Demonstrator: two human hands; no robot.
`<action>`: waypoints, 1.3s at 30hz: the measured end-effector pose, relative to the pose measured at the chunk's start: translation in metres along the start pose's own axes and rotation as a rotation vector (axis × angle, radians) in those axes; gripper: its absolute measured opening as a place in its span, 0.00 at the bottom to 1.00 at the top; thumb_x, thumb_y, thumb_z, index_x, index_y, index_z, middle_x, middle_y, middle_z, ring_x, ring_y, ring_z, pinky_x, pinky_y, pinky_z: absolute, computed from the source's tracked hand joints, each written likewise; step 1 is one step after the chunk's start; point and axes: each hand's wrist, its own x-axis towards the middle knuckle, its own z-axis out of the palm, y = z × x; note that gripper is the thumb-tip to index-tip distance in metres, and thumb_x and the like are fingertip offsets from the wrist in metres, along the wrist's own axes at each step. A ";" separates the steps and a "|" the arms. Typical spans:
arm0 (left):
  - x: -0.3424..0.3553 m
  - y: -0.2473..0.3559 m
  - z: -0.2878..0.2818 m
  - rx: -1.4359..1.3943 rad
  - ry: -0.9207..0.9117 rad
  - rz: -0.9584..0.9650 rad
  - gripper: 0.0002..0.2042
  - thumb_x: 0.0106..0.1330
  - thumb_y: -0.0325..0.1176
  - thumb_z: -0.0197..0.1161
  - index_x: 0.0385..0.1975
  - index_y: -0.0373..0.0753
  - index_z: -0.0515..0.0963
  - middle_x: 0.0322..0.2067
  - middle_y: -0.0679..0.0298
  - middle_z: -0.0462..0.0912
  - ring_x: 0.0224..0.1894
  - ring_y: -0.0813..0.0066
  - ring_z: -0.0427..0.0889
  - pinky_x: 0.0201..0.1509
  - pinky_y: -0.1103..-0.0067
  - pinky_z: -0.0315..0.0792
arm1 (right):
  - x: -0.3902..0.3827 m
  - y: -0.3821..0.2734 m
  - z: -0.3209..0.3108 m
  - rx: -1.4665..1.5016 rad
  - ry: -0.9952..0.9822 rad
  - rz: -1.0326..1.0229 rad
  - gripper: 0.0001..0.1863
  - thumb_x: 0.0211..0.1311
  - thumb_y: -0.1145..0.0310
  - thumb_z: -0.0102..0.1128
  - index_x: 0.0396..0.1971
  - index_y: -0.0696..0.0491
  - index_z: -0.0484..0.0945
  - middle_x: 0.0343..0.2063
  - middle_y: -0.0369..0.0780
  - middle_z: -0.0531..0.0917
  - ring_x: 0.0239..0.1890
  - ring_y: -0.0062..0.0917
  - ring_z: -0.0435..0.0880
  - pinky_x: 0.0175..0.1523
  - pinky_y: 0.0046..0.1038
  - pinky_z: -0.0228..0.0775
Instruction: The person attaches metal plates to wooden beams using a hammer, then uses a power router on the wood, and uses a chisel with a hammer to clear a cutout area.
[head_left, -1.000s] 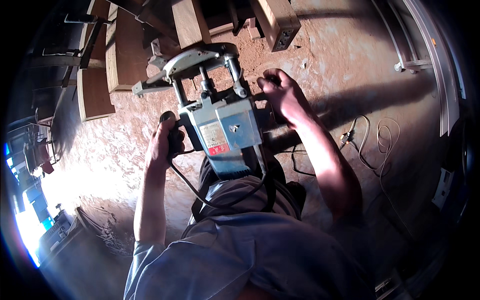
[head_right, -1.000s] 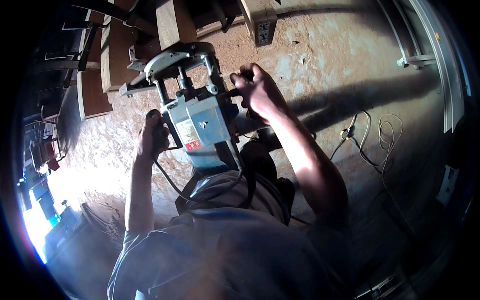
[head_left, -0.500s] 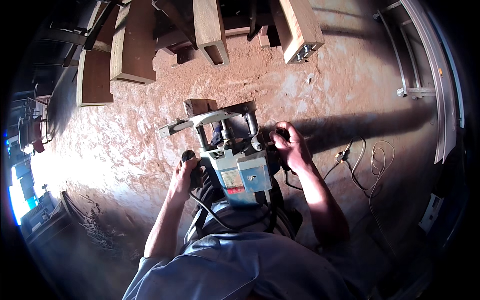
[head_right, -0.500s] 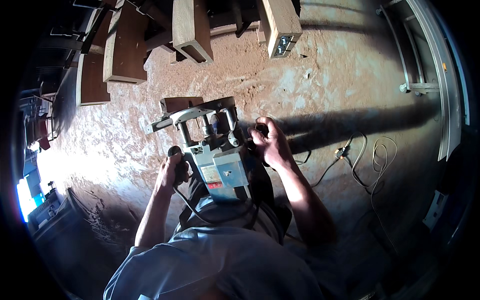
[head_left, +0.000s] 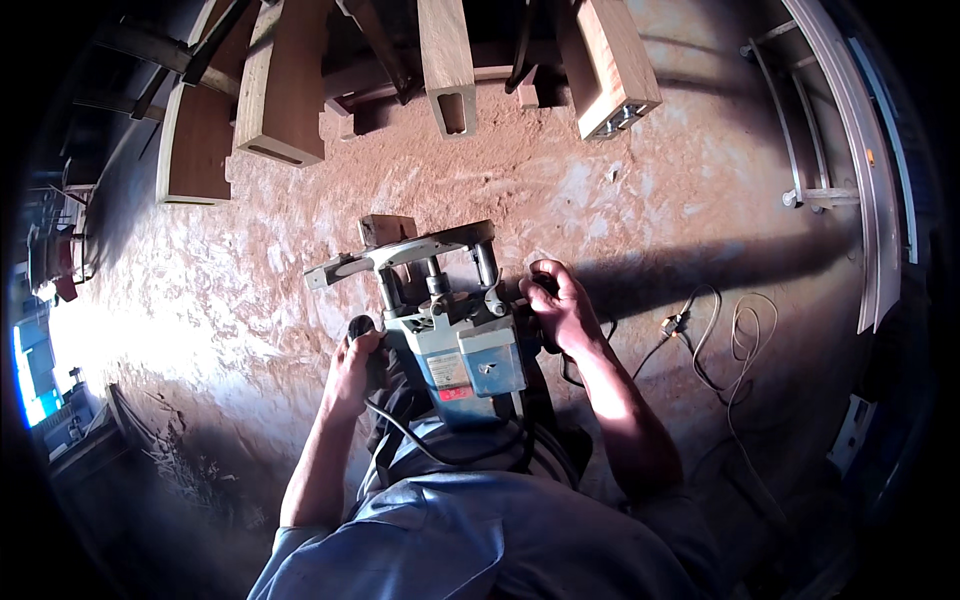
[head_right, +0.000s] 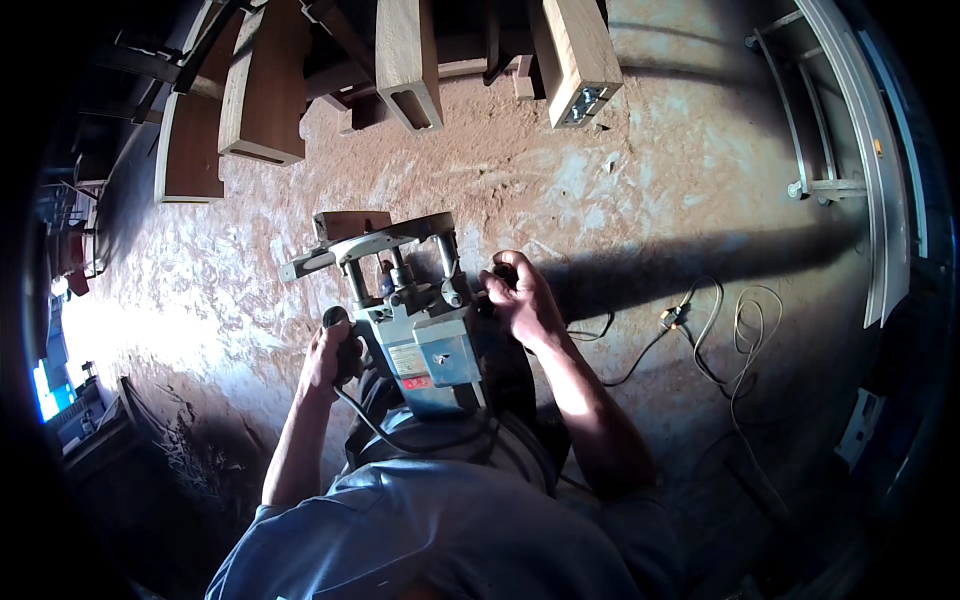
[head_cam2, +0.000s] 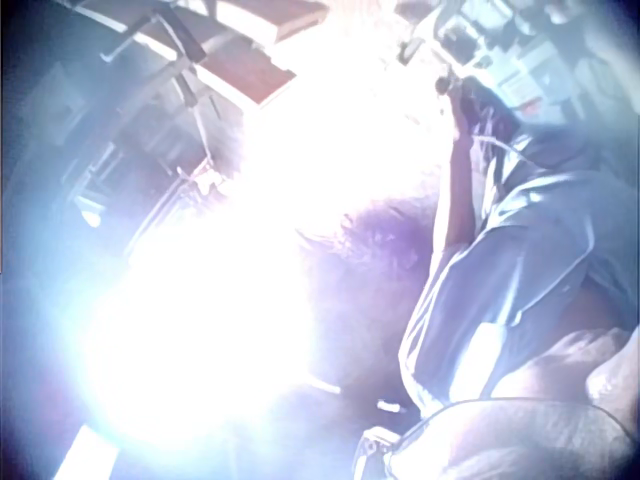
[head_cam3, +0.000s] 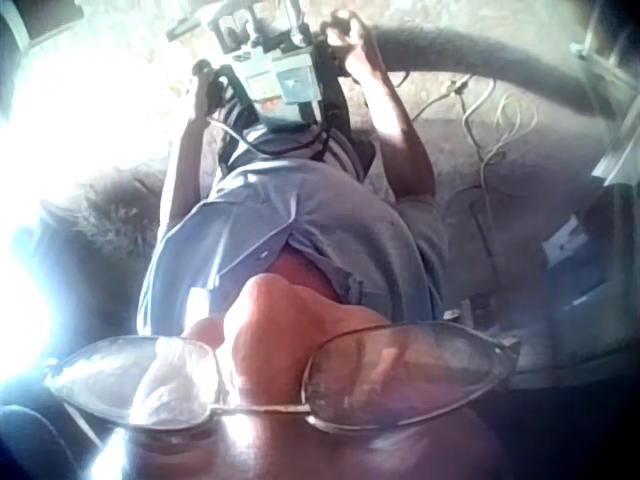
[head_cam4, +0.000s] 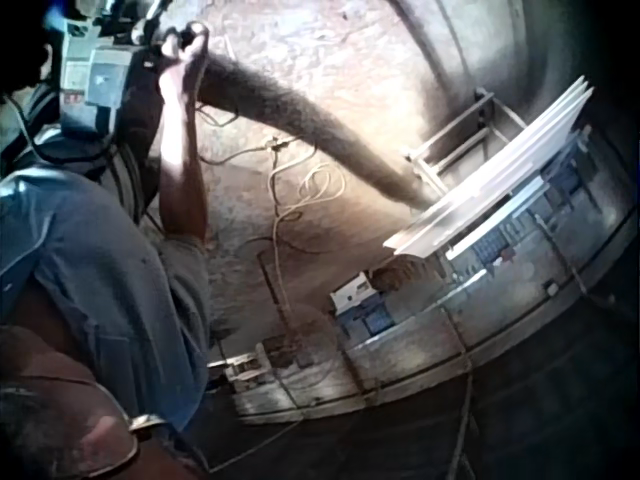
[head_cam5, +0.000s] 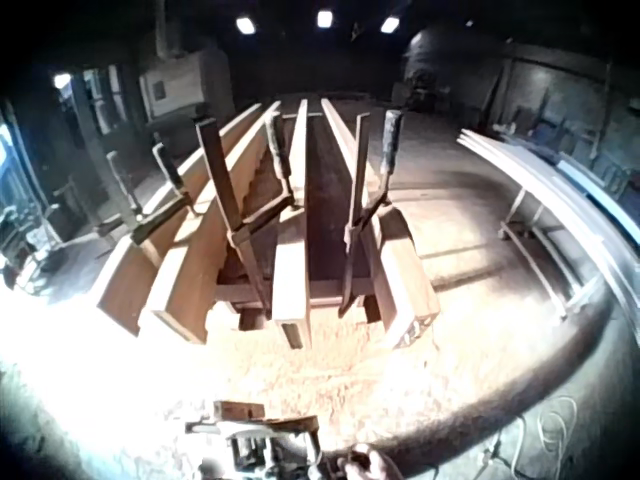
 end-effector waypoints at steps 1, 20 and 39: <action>0.000 0.000 -0.003 0.000 0.003 0.005 0.17 0.64 0.45 0.57 0.41 0.36 0.73 0.26 0.65 0.75 0.22 0.76 0.75 0.22 0.78 0.73 | 0.000 0.002 0.003 0.033 -0.002 0.029 0.20 0.64 0.63 0.66 0.50 0.58 0.72 0.34 0.38 0.80 0.37 0.19 0.76 0.43 0.24 0.71; 0.038 0.058 -0.088 0.092 -0.031 -0.035 0.18 0.60 0.48 0.61 0.38 0.38 0.74 0.22 0.67 0.74 0.16 0.78 0.73 0.18 0.82 0.68 | 0.008 -0.032 0.097 0.244 0.089 0.104 0.14 0.64 0.66 0.64 0.46 0.53 0.76 0.31 0.31 0.78 0.33 0.14 0.74 0.37 0.19 0.68; 0.100 0.118 -0.114 0.010 -0.068 0.034 0.16 0.67 0.50 0.59 0.37 0.43 0.74 0.18 0.69 0.75 0.13 0.79 0.73 0.14 0.83 0.67 | 0.074 -0.115 0.118 0.034 0.025 0.238 0.25 0.65 0.54 0.60 0.54 0.55 0.72 0.44 0.42 0.83 0.38 0.24 0.81 0.34 0.27 0.74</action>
